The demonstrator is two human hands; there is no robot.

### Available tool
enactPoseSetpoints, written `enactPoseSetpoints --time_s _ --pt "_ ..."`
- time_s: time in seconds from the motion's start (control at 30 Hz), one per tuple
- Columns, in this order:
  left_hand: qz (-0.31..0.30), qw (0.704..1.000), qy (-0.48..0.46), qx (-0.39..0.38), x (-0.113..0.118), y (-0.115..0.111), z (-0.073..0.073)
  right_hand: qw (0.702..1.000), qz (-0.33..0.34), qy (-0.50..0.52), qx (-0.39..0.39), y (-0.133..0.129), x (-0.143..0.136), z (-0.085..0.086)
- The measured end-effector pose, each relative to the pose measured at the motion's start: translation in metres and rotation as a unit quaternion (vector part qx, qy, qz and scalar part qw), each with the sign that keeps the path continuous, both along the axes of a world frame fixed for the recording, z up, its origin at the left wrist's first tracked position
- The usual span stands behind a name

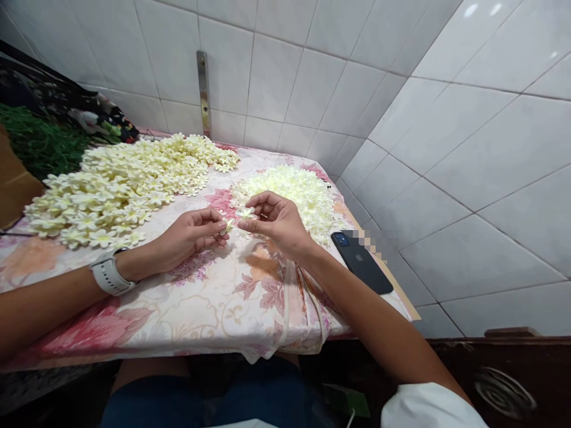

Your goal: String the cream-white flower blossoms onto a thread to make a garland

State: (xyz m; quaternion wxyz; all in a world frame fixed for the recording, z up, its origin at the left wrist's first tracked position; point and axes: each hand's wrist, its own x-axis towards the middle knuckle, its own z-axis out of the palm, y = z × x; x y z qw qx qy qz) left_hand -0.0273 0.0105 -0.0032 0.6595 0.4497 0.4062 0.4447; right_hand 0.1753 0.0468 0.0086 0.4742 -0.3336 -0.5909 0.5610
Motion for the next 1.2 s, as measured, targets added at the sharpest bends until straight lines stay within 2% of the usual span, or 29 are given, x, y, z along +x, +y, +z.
enactPoseSetpoints --time_s 0.2,0.33,0.47,0.57,0.7,0.87,0.97,1.1,1.2 --pt "0.023 1.000 -0.003 0.004 0.003 -0.002 0.003 0.996 0.054 -0.016 -0.066 0.002 -0.001 -0.008" --pt "-0.011 1.000 0.013 -0.002 0.001 -0.005 0.006 0.990 0.114 0.015 -0.078 0.003 0.001 -0.009" --pt "-0.036 0.999 0.002 0.012 -0.001 -0.005 0.006 0.979 0.180 0.049 -0.084 0.001 0.003 -0.004" --pt "-0.042 0.999 0.006 0.005 -0.002 -0.004 0.006 0.979 0.168 0.007 -0.112 -0.003 0.002 0.000" --pt "-0.061 0.996 0.055 0.035 -0.001 -0.005 0.006 0.978 0.147 0.019 -0.147 -0.004 0.000 -0.003" --pt "-0.076 0.973 0.141 0.164 -0.001 -0.009 0.005 0.983 0.147 -0.093 -0.055 -0.005 -0.001 -0.009" --pt "-0.042 0.949 0.188 0.250 -0.001 -0.008 0.005 0.977 0.168 -0.130 -0.005 -0.008 -0.003 -0.008" --pt "0.023 0.942 0.208 0.261 -0.002 -0.005 0.005 0.984 0.153 -0.092 0.027 -0.008 -0.006 -0.006" --pt "0.038 0.932 0.233 0.275 -0.002 -0.004 0.005 0.986 0.126 -0.104 0.038 -0.007 -0.006 -0.006"
